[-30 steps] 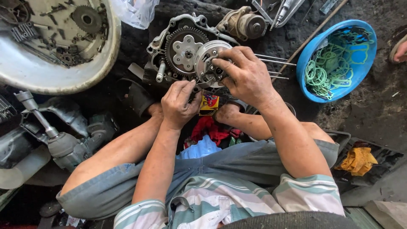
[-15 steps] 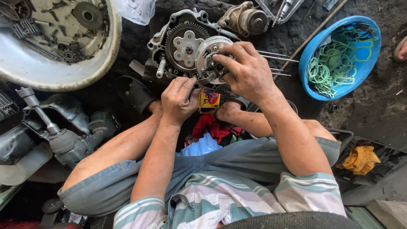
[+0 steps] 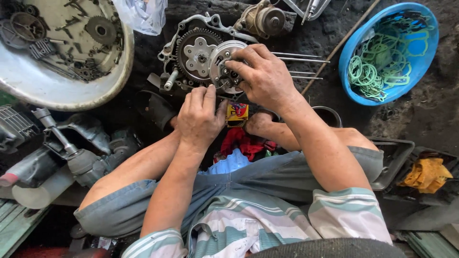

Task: The person sits on the ground and assembles small metal components into a larger engine part. They pick up parts from a white basin, fit them into the engine assembly, and use a hammer to tap components into place.

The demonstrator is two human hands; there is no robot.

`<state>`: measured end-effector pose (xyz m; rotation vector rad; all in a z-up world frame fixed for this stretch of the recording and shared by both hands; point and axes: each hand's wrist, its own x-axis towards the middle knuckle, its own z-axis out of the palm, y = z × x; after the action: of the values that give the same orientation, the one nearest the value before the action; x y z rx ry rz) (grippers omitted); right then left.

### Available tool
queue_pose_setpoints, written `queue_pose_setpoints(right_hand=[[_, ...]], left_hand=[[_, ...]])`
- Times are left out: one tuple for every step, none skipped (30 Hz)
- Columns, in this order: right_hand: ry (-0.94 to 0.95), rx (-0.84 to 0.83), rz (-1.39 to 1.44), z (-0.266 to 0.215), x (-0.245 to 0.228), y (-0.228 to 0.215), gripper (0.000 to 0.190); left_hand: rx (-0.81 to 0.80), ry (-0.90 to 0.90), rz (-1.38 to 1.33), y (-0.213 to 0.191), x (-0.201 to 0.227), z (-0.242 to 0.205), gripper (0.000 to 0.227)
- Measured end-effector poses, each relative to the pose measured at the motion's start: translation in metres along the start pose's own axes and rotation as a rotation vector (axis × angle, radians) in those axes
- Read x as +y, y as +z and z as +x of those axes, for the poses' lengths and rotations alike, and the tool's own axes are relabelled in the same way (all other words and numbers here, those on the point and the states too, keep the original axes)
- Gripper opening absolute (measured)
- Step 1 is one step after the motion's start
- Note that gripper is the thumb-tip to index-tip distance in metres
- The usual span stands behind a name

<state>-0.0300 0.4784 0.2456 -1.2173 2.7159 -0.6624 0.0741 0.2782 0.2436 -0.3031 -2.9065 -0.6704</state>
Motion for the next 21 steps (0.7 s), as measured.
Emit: queue_pose_setpoints(right_hand=[[-0.001, 0.003, 0.001, 0.0, 0.0, 0.001, 0.065], [0.001, -0.001, -0.005, 0.0, 0.0, 0.001, 0.066], [0.002, -0.007, -0.011, 0.0, 0.0, 0.002, 0.067], [0.0, -0.006, -0.01, 0.0, 0.0, 0.001, 0.067], [0.004, -0.003, -0.002, 0.0, 0.0, 0.001, 0.065], [0.008, -0.001, 0.006, 0.001, 0.0, 0.001, 0.064], [0.003, -0.001, 0.01, 0.001, -0.001, 0.001, 0.064], [0.01, -0.001, 0.009, 0.001, -0.001, 0.001, 0.064], [0.021, -0.003, 0.007, 0.0, -0.001, 0.001, 0.065], [0.021, -0.004, 0.008, 0.001, -0.001, 0.0, 0.065], [0.028, -0.009, 0.011, 0.001, -0.001, 0.0, 0.064], [0.035, -0.015, 0.013, 0.001, -0.002, 0.0, 0.064], [0.038, -0.017, 0.016, 0.001, -0.002, -0.001, 0.064], [0.026, -0.011, 0.006, 0.001, -0.002, -0.001, 0.064], [0.01, -0.005, -0.005, 0.002, -0.002, -0.001, 0.063], [0.01, -0.005, -0.003, 0.001, -0.004, 0.003, 0.063], [0.056, 0.032, 0.009, 0.0, -0.005, 0.007, 0.059], [0.102, 0.068, 0.021, -0.001, -0.007, 0.01, 0.055], [0.102, 0.067, 0.02, -0.001, -0.006, 0.011, 0.055], [0.102, 0.069, 0.026, -0.001, -0.006, 0.012, 0.055], [0.1, 0.072, 0.033, -0.001, -0.005, 0.013, 0.054]], left_hand=[[0.0, 0.001, 0.003, 0.005, -0.001, -0.002, 0.04], [-0.01, 0.009, 0.088, 0.01, -0.003, -0.004, 0.032], [-0.02, 0.015, 0.174, 0.014, -0.004, -0.006, 0.025], [-0.02, 0.014, 0.176, 0.017, -0.006, -0.007, 0.025], [-0.02, 0.046, 0.253, 0.019, -0.008, -0.008, 0.024], [-0.021, 0.078, 0.33, 0.021, -0.01, -0.009, 0.023], [-0.021, 0.074, 0.334, 0.022, -0.012, -0.01, 0.023], [-0.025, 0.084, 0.309, 0.023, -0.013, -0.01, 0.021], [-0.03, 0.096, 0.281, 0.024, -0.014, -0.01, 0.019], [-0.031, 0.095, 0.281, 0.026, -0.016, -0.012, 0.019], [-0.052, 0.087, 0.248, 0.028, -0.017, -0.013, 0.02], [-0.073, 0.078, 0.215, 0.03, -0.019, -0.015, 0.021], [-0.078, 0.079, 0.214, 0.03, -0.02, -0.015, 0.021], [-0.073, 0.094, 0.2, 0.031, -0.021, -0.016, 0.021], [-0.065, 0.109, 0.186, 0.032, -0.023, -0.015, 0.021], [-0.067, 0.108, 0.187, 0.037, -0.024, -0.016, 0.021], [0.023, 0.122, 0.21, 0.041, -0.025, -0.017, 0.02], [0.112, 0.135, 0.232, 0.045, -0.026, -0.017, 0.021], [0.112, 0.135, 0.231, 0.049, -0.028, -0.02, 0.021], [0.122, 0.13, 0.222, 0.053, -0.03, -0.024, 0.025], [0.131, 0.125, 0.214, 0.057, -0.032, -0.027, 0.028]])
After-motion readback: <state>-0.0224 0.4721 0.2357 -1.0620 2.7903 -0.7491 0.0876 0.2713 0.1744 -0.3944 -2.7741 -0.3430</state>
